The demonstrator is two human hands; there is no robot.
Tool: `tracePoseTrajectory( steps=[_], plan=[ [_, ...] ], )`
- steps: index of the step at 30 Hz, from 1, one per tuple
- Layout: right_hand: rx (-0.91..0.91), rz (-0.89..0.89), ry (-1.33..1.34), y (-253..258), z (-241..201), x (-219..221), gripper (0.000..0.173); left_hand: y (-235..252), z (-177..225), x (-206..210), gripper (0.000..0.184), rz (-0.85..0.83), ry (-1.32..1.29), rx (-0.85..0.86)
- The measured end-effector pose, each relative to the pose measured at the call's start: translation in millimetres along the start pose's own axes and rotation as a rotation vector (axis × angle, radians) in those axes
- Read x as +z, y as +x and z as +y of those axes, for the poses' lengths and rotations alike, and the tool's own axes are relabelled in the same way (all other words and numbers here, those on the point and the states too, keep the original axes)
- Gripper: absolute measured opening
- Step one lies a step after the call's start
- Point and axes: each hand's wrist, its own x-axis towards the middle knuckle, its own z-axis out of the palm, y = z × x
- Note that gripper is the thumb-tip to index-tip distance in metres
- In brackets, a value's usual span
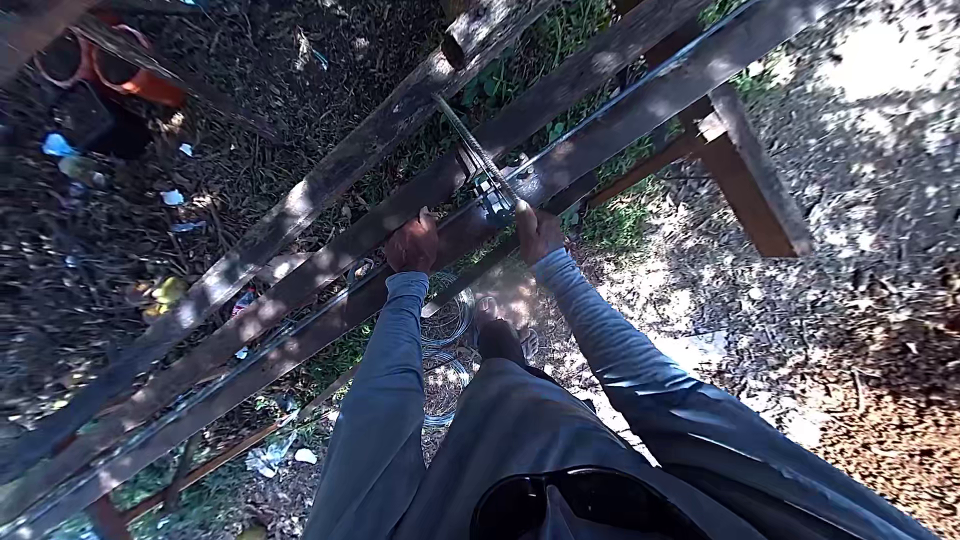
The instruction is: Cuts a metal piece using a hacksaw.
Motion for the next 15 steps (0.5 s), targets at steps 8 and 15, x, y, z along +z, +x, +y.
tracePoseTrajectory(
  steps=[8,15],
  plan=[
    [0.015,-0.055,0.184,11.8,1.4,7.2,0.064,2.8,-2.1,-2.6,0.076,-0.047,-0.007,0.006],
    [0.015,-0.020,-0.019,-64.0,40.2,-18.9,0.078,3.6,-1.4,-2.3,0.077,-0.058,0.008,-0.002]
  ],
)
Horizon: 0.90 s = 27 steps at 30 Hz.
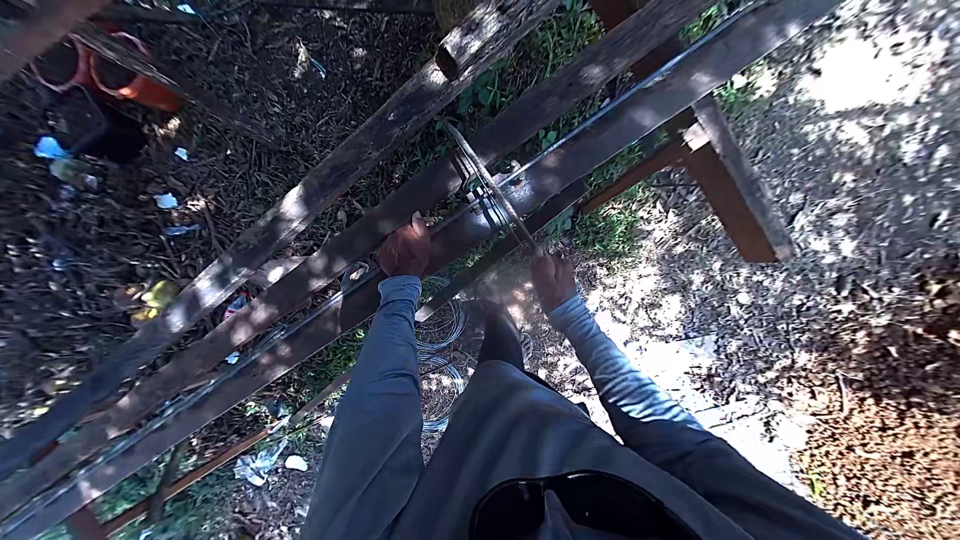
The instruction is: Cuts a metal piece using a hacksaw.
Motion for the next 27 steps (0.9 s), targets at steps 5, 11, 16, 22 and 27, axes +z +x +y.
tracePoseTrajectory(
  steps=[5,11,16,22,27],
  plan=[
    [-0.034,0.052,-0.053,-39.1,9.5,-17.2,0.079,-0.6,0.9,5.3,0.076,0.028,-0.022,0.005],
    [-0.011,0.034,0.041,92.3,-53.8,23.7,0.067,1.7,-0.7,6.1,0.074,0.033,-0.024,0.000],
    [-0.033,0.017,-0.022,36.4,-21.6,13.0,0.077,2.2,-0.7,2.3,0.077,0.020,-0.009,0.000],
    [-0.040,0.032,-0.064,-32.4,4.0,-17.9,0.079,3.4,0.2,2.3,0.075,-0.017,-0.011,0.007],
    [0.063,-0.028,-0.051,72.9,-53.3,12.8,0.071,3.2,-4.3,5.9,0.076,-0.022,-0.010,0.018]
  ],
)
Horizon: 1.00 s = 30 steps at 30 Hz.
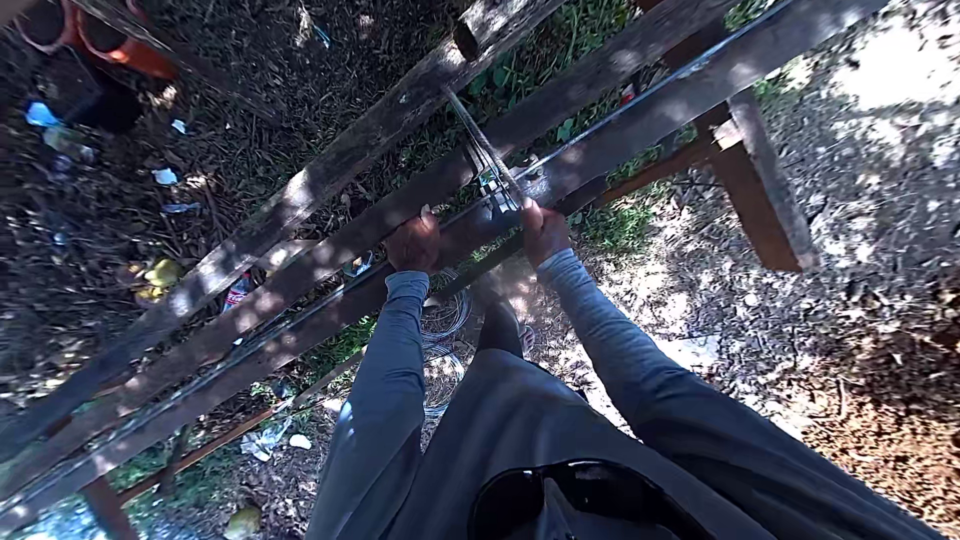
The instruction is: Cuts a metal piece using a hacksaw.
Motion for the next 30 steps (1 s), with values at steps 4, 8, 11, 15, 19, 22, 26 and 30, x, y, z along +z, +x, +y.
tracePoseTrajectory(
  steps=[4,8,11,15,19,22,26,30],
  plan=[
    [-0.091,0.040,0.034,-5.2,15.0,4.8,0.072,-3.8,5.2,-5.7,0.077,-0.049,0.005,-0.019],
    [-0.088,0.044,0.001,-78.5,68.9,-10.3,0.079,-1.3,5.3,-6.6,0.077,-0.037,-0.002,-0.014],
    [-0.115,0.085,-0.007,-119.2,88.1,-26.1,0.079,-1.9,4.3,-3.4,0.075,-0.011,-0.015,-0.015],
    [-0.042,0.013,-0.061,-58.8,29.8,-18.9,0.073,1.9,3.8,-0.4,0.073,0.000,-0.013,-0.003],
    [-0.062,0.053,0.023,8.8,3.4,6.7,0.070,0.2,5.8,-6.1,0.075,-0.022,0.007,-0.027],
    [-0.098,0.052,0.022,-16.6,23.1,1.1,0.074,-5.7,9.4,-9.0,0.077,-0.052,0.012,-0.048],
    [-0.080,0.057,0.036,-102.2,84.0,-14.5,0.082,-5.8,9.8,-10.1,0.077,-0.064,0.016,-0.043],
    [-0.062,0.057,-0.040,-108.4,61.2,-28.8,0.079,-2.1,6.6,-6.3,0.076,-0.053,0.029,-0.025]
  ],
)
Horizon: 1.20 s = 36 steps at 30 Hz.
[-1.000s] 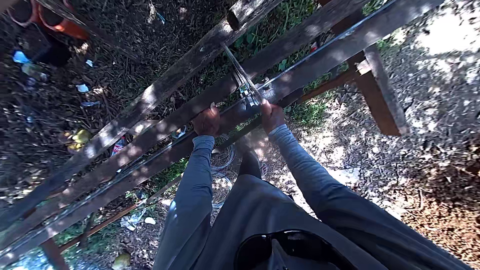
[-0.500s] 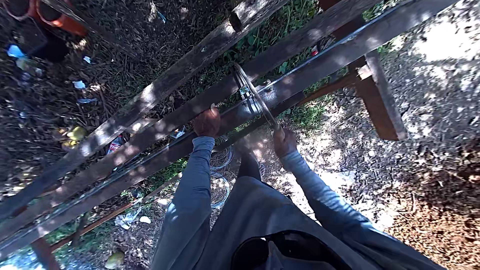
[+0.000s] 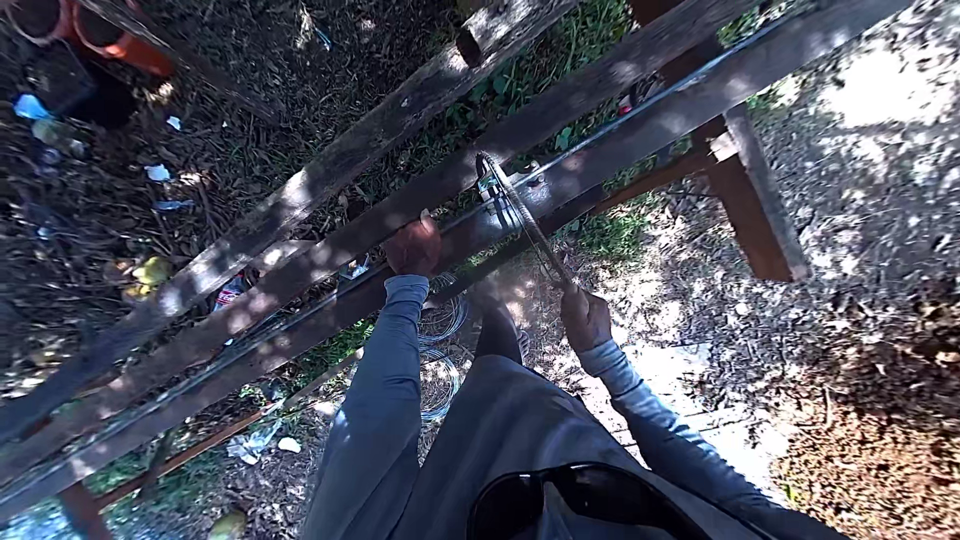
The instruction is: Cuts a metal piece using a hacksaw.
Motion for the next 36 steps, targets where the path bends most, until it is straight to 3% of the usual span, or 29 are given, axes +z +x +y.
tracePoseTrajectory(
  steps=[3,6,9,12,15,17,19,23,26,30,32,36],
  plan=[
    [0.082,-0.057,0.031,76.3,-41.9,22.1,0.071,0.4,-2.4,4.3,0.074,0.019,-0.017,0.021],
    [0.007,-0.007,0.137,127.7,-60.8,44.4,0.067,-0.1,-3.3,-0.3,0.074,0.019,-0.033,0.012],
    [-0.029,-0.020,0.094,97.6,-37.4,35.2,0.075,-3.0,-1.3,-2.8,0.076,0.012,-0.038,-0.003],
    [0.005,-0.022,0.051,21.5,12.4,17.8,0.084,-1.4,-1.0,-3.4,0.075,0.018,-0.030,0.001],
    [-0.007,0.023,0.069,-27.0,27.9,-0.5,0.082,-1.5,0.0,-1.8,0.073,0.006,-0.031,0.008],
    [0.006,-0.003,0.007,-8.6,-2.1,-5.0,0.079,1.9,-1.5,1.2,0.074,0.018,-0.029,0.017],
    [0.070,-0.067,0.000,43.1,-32.5,6.8,0.072,4.0,-2.4,5.3,0.074,0.036,-0.025,0.023],
    [0.033,-0.031,0.054,117.9,-53.8,37.8,0.071,-0.4,-3.5,2.6,0.076,0.024,-0.020,0.028],
    [0.002,-0.027,0.076,88.9,-34.7,30.2,0.077,-3.8,-0.9,1.8,0.076,0.034,-0.017,0.020],
    [0.003,0.007,0.062,-2.0,25.8,14.9,0.082,-2.8,-1.9,3.7,0.074,0.072,-0.023,0.021],
    [-0.012,0.026,0.057,-23.9,29.8,6.0,0.079,-2.8,-2.9,3.7,0.075,0.035,-0.022,0.011],
    [0.066,-0.060,-0.027,37.6,-27.6,13.1,0.075,1.3,-3.1,5.5,0.074,0.049,-0.010,0.031]
  ],
)
